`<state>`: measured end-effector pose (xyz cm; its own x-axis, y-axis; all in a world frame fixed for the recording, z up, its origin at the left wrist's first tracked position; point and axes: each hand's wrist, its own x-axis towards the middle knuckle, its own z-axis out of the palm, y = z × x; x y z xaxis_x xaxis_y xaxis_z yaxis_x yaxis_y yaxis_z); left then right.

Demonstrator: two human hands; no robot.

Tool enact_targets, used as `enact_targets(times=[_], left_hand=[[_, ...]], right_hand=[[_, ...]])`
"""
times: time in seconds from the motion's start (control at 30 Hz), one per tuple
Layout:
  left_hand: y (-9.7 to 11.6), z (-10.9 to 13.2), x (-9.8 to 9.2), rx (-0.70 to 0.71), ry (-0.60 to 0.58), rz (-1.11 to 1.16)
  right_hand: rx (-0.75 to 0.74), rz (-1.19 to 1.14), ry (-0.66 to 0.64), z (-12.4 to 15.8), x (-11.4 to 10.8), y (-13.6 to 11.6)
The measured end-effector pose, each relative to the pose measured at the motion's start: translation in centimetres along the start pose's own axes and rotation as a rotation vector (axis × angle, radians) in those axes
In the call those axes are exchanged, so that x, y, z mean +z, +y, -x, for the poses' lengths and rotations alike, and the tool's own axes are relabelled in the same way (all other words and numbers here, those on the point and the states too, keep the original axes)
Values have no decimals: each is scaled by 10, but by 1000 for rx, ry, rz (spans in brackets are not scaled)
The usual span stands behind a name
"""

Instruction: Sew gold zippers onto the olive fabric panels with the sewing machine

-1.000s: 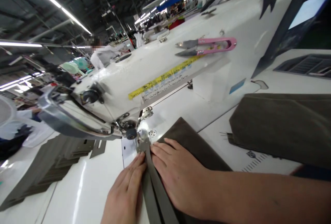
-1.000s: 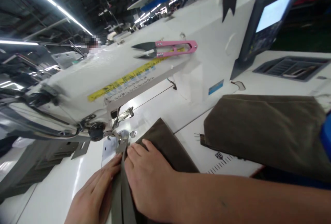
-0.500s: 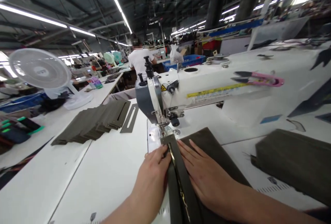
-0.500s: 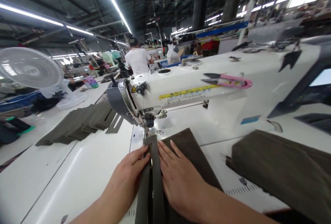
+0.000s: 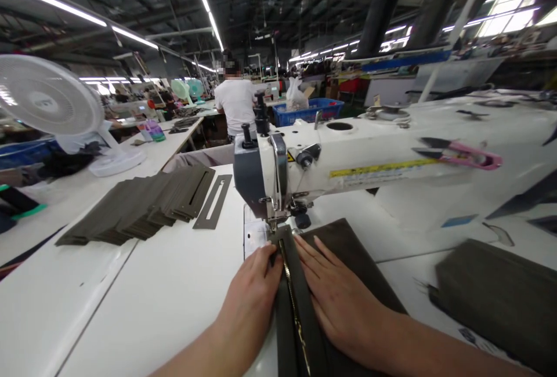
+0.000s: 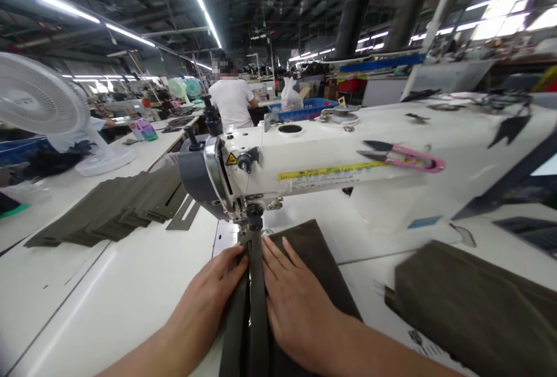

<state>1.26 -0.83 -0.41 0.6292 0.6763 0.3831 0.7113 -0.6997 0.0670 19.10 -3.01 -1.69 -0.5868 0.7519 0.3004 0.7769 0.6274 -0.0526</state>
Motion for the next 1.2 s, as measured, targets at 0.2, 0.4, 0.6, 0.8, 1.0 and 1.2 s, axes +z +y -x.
enact_targets(times=[0.2, 0.4, 0.6, 0.8, 1.0, 1.2], left_hand=[[-17, -7, 18, 30, 48, -30], [-22, -3, 27, 41, 68, -29], [-19, -8, 15, 107, 89, -31], [-17, -13, 12, 107, 82, -43], [-19, -12, 15, 105, 75, -38], [-21, -10, 19, 101, 131, -58]], right_hand=[[17, -31, -10, -12, 3, 9], [-32, 3, 22, -17, 5, 13], [-114, 28, 45, -17, 5, 15], [-120, 53, 78, -19, 6, 16], [-122, 46, 62, -19, 7, 18], [-94, 37, 11, -19, 6, 16]])
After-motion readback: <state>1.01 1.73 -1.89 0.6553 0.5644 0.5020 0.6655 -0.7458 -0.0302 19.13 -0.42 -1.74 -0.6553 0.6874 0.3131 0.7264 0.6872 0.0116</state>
